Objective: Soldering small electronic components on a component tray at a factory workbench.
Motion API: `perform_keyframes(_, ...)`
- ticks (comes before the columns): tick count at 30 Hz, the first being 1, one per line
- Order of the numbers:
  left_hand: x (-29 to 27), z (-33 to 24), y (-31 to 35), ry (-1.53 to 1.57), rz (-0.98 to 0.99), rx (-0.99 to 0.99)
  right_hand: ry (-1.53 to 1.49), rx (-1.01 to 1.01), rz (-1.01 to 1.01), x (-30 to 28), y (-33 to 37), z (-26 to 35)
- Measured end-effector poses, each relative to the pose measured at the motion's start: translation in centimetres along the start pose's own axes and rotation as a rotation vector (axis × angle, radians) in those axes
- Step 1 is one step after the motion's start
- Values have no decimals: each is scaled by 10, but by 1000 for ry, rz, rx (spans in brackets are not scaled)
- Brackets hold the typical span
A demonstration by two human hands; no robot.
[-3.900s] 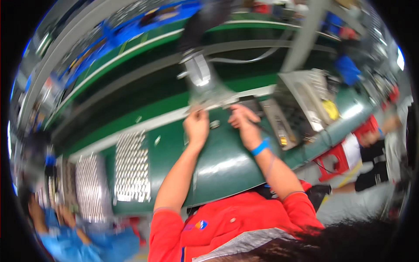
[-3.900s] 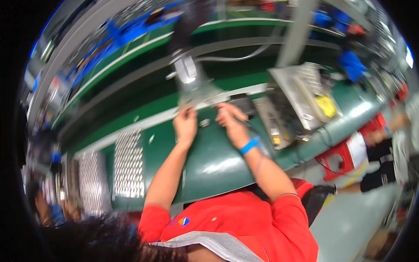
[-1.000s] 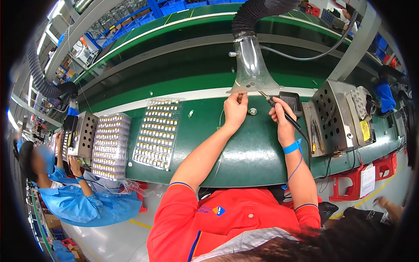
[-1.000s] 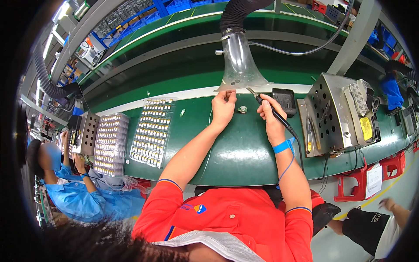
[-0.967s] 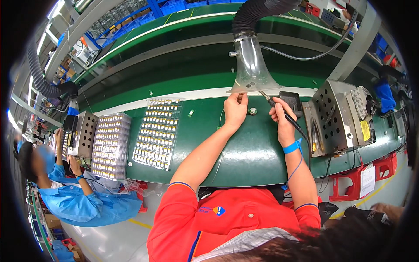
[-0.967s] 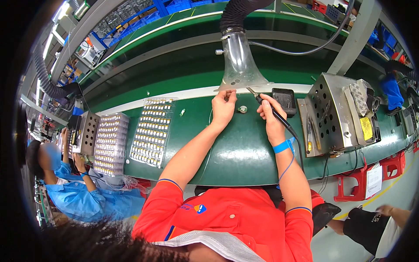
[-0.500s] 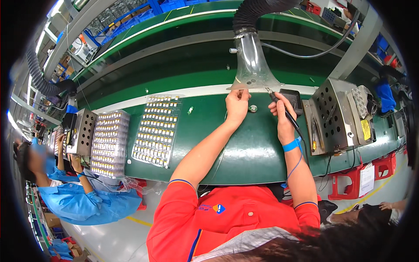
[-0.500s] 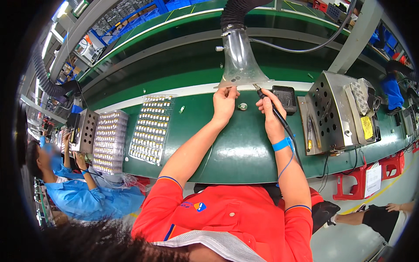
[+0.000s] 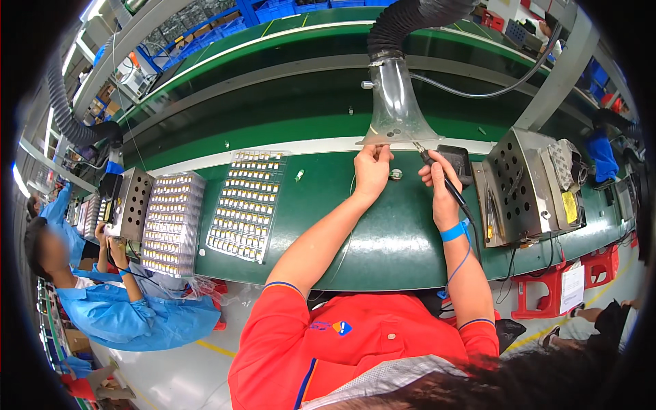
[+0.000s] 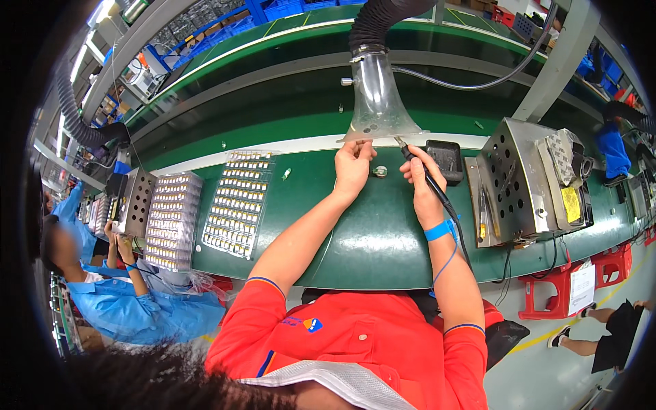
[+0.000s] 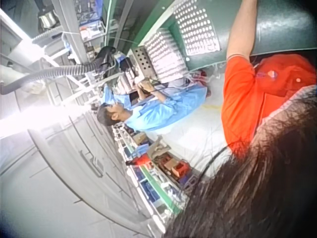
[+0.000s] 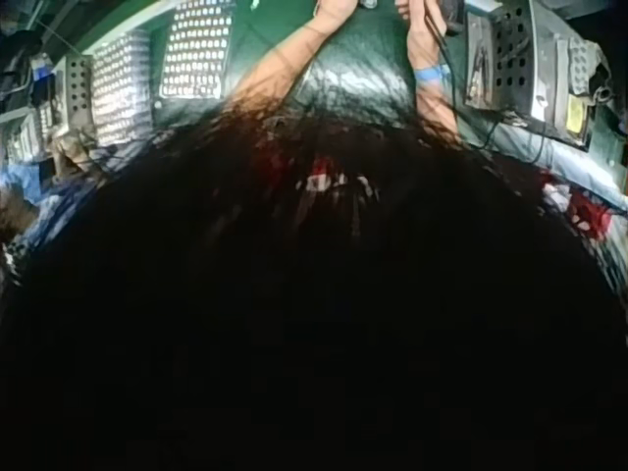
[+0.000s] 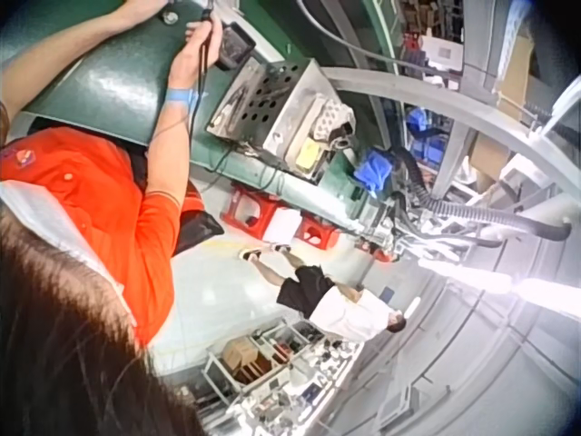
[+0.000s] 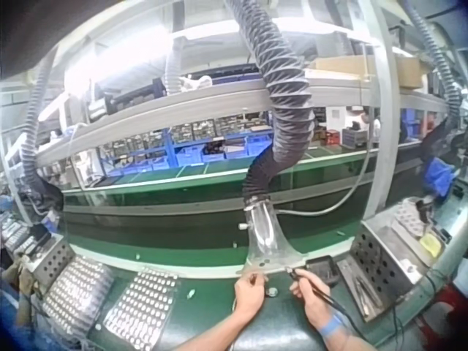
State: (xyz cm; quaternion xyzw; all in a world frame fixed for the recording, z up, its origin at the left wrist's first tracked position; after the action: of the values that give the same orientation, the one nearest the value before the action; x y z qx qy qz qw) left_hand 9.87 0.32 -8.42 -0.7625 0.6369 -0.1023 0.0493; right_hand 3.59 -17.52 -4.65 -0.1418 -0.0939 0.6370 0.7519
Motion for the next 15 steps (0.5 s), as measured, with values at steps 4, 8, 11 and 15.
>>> perform_keyframes(4, 5, 0, 0, -6, 11, 4, 3, -1, 1, -3, -1, 0)
perform_keyframes(8, -6, -2, 0, -12, -27, 32, 15, 5, 10, 4, 1, 3)
perform_keyframes(11, -8, -2, 1, -52, -48, 43, 51, 12, -18, 2, 3, -5)
perform_keyframes(15, -11, -29, 11, -233, 97, 115, 104, -1, 14, 6, 5, -3)
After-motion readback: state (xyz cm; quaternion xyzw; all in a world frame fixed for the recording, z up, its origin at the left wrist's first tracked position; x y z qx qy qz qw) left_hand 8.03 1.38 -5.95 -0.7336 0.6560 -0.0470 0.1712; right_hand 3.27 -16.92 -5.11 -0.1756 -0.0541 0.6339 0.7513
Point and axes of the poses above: each hand's wrist, its own y-axis away from the middle knuckle, its own x-axis out of the palm, z = x × y, the point moved 10 cm from there along -y, towards the middle knuckle, and after that the axes turned 7 degrees about y, right-handed, at the moved point
